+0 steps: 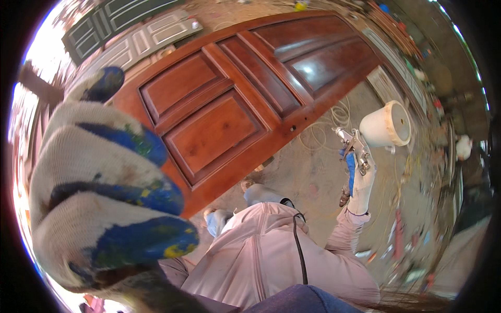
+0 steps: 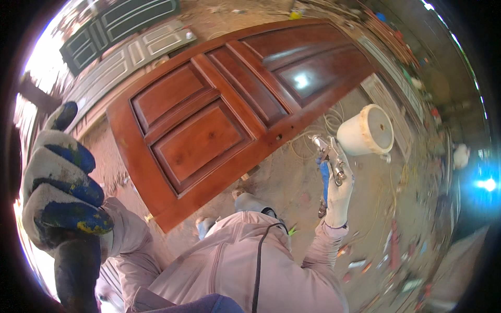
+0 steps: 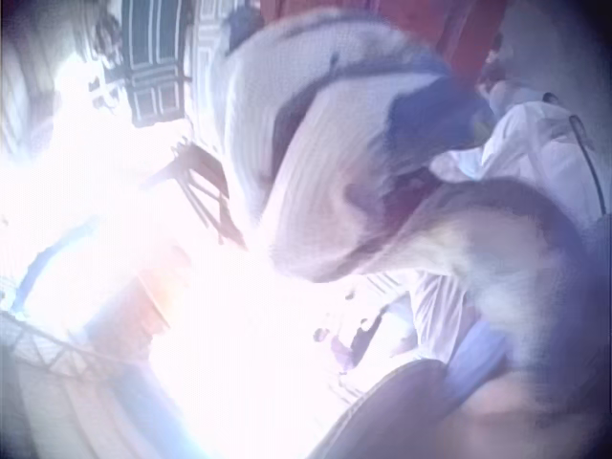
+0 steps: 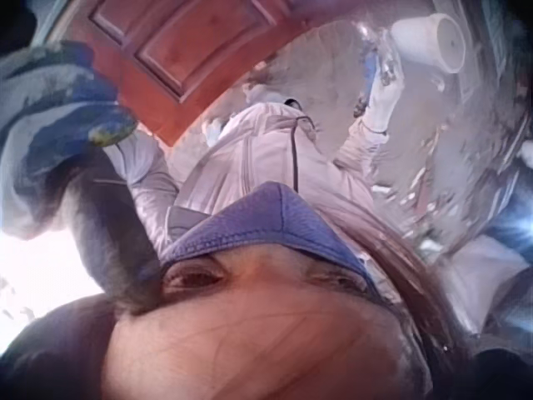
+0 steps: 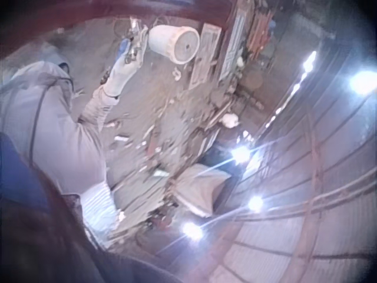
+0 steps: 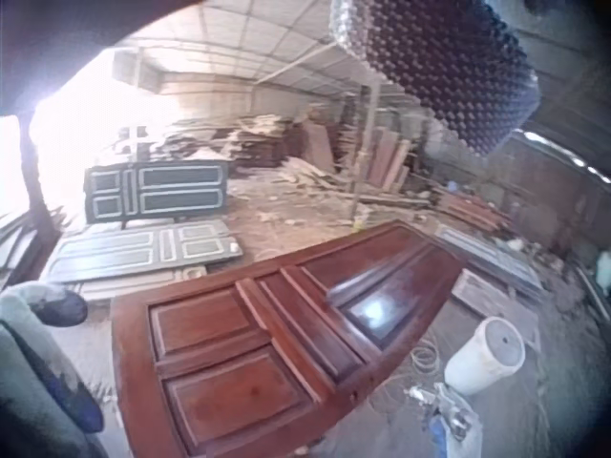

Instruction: The person uses a spray gun to apply a reddish-brown finish to a wooden door, then switches to a green spray bottle to mist the surface. They wipe the door with a cloth and sand it with a sanding block, repeating the process on another door.

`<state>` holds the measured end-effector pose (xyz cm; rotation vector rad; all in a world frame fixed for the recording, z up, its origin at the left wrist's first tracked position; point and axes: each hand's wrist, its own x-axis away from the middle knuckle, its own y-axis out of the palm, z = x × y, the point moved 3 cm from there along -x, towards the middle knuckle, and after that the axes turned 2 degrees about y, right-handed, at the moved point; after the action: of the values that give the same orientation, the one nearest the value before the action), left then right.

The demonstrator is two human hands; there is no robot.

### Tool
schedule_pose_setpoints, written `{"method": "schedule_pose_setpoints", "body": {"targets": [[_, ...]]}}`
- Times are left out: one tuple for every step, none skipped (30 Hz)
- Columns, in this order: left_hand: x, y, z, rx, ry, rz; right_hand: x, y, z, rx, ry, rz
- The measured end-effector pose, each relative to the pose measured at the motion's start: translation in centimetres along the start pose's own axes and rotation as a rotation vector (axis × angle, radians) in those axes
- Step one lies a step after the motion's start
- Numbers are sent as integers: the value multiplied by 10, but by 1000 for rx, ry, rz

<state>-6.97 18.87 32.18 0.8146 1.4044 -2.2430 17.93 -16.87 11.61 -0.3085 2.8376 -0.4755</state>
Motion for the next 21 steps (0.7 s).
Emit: {"method": "schedule_pose_setpoints", "body": {"targets": [[1,-6,-3,18,35,-12,21,5,-4,93,23,-6],[5,-8,-5,50,67,-23,42,8,1,-4,61,40],[9,-13,-6,77,90,-30,63,13,10,-97,101,72],[12,-17,-7,111,117,-33,84,19,14,-189,142,94],[17,-23,-12,135,137,-29,103,27,11,-283,176,113],[22,-30,-12,177,157,-13,123,40,3,-374,214,119],[29,-34,-13,199,162,3,132,54,-15,-311,211,94],[34,-39,-14,235,174,23,145,73,-34,-248,188,73],[35,-37,-19,278,181,35,155,74,-36,-215,208,77],[32,-31,-23,345,189,53,166,74,-35,-181,228,81],[31,-24,-27,410,190,73,176,73,-37,-142,248,87],[29,-22,-27,448,195,102,180,76,-39,-157,272,105],[25,-20,-24,498,200,128,185,77,-42,-167,296,125],[23,-22,-20,545,209,166,188,83,-49,-178,303,138],[20,-20,-7,552,214,193,172,103,-78,-221,312,121],[13,-9,1,562,203,206,178,97,-66,-102,279,94],[2,-13,18,571,214,225,177,97,-75,-74,251,84],[-2,6,26,700,237,259,187,86,-79,10,249,136],[0,0,41,701,229,305,187,92,-81,-17,228,111],[2,4,53,752,243,346,191,93,-78,-19,221,118],[4,20,74,840,286,391,196,91,-69,-20,219,138]]}}
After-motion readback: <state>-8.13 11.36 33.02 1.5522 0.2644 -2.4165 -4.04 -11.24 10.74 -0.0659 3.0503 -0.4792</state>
